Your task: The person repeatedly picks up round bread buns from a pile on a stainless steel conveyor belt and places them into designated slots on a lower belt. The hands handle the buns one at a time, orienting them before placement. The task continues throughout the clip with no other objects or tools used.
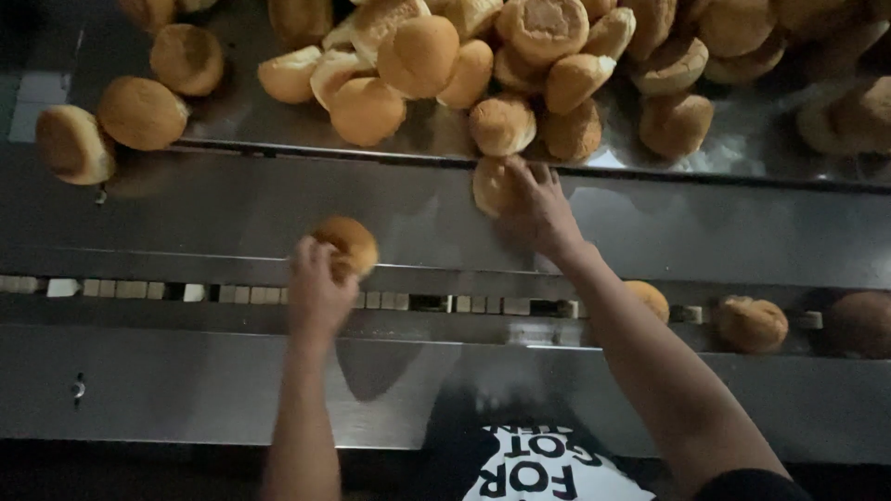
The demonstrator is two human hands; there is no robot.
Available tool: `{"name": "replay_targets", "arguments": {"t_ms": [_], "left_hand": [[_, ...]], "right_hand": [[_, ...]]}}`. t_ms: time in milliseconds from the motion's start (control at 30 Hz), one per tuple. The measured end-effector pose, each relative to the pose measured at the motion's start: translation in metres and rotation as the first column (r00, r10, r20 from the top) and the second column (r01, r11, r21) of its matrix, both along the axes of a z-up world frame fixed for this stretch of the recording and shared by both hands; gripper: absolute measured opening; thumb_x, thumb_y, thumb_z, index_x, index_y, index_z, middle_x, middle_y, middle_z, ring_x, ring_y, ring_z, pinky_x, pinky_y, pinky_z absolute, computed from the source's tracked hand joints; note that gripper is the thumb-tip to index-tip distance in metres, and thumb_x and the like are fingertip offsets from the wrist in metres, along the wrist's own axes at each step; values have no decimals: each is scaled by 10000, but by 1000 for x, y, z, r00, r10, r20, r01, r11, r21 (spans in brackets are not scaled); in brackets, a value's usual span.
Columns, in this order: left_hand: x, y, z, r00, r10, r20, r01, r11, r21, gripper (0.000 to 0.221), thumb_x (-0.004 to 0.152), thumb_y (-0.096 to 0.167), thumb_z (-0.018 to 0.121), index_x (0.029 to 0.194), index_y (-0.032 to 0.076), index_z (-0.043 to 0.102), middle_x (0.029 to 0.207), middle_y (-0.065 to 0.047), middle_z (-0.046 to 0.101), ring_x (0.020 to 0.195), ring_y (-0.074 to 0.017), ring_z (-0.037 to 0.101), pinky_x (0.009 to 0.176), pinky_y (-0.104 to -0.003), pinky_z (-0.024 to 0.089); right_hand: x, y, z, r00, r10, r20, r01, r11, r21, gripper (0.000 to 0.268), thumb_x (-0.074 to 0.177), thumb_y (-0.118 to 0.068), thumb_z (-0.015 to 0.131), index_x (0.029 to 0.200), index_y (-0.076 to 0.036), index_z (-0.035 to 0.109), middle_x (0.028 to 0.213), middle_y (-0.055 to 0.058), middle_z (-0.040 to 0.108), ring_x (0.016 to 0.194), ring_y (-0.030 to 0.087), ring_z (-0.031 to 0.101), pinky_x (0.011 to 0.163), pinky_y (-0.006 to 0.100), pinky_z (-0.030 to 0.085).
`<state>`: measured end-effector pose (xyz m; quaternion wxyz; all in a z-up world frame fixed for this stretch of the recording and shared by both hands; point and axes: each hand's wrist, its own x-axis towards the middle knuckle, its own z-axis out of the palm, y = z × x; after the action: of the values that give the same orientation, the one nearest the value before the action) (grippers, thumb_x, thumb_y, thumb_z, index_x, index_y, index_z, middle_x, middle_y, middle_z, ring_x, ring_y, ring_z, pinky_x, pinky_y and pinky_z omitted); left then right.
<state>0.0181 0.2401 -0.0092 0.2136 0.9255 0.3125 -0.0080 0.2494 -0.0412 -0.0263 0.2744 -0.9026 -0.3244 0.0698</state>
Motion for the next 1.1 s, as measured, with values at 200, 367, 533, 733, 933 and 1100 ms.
{"name": "replay_targets", "arguments": {"t_ms": [200, 367, 533, 733, 933, 1100], "left_hand": [[-26, -66, -35, 936, -352, 17, 352, 936, 11, 509, 684, 152, 864, 1150, 123, 661, 1413, -157, 534, 1348, -427, 500, 1103, -538, 457], [-14, -109, -21, 863, -487, -132, 477, 873, -102, 502, 786, 206, 816, 1241, 164, 609, 1447, -113, 494, 1292, -387, 541, 1019, -533, 511], [8, -127, -2, 843, -535, -53, 528, 843, -101, 570, 808, 350, 826, 1293, 152, 602, 1431, -138, 521, 1295, -381, 536, 1058, -553, 441], [85, -110, 48, 905, -263, 335, 299, 953, -58, 388, 954, 186, 718, 1296, 22, 633, 1372, -244, 593, 1252, -402, 589, 1015, -531, 489], [193, -114, 28, 764, -386, 517, 435, 900, 30, 597, 922, 163, 794, 1439, 40, 522, 1522, -257, 439, 1362, -467, 476, 1073, -639, 450], [256, -124, -35, 862, -473, 185, 461, 881, 107, 756, 807, 275, 847, 1467, 180, 491, 1635, -105, 303, 1419, -411, 327, 1074, -624, 393]], "right_hand": [[-50, -85, -30, 992, -74, -100, 74, 997, -5, 903, 691, -245, 894, 1508, -205, 511, 1386, 145, 526, 1300, 387, 518, 991, 496, 509], [-84, -132, -2, 968, -178, -179, 185, 982, 27, 839, 742, -188, 863, 1506, -195, 518, 1382, 156, 526, 1308, 423, 505, 954, 556, 510], [-127, -164, 16, 921, -220, -322, 245, 969, 39, 837, 726, -157, 861, 1489, -234, 527, 1430, 166, 510, 1366, 491, 455, 956, 650, 506], [-129, -180, 2, 992, -122, 45, 128, 867, -482, 964, 695, -251, 879, 1557, -263, 447, 1573, 134, 431, 1490, 440, 348, 1083, 642, 424], [-45, -121, 57, 963, -249, 103, 241, 967, 80, 705, 830, -47, 776, 1490, -16, 533, 1415, 316, 517, 1329, 561, 470, 981, 646, 461], [62, -49, 64, 948, -292, 131, 239, 919, 315, 839, 987, -345, 799, 1627, -156, 291, 1662, 156, 192, 1555, 364, 203, 1241, 551, 304]]}}
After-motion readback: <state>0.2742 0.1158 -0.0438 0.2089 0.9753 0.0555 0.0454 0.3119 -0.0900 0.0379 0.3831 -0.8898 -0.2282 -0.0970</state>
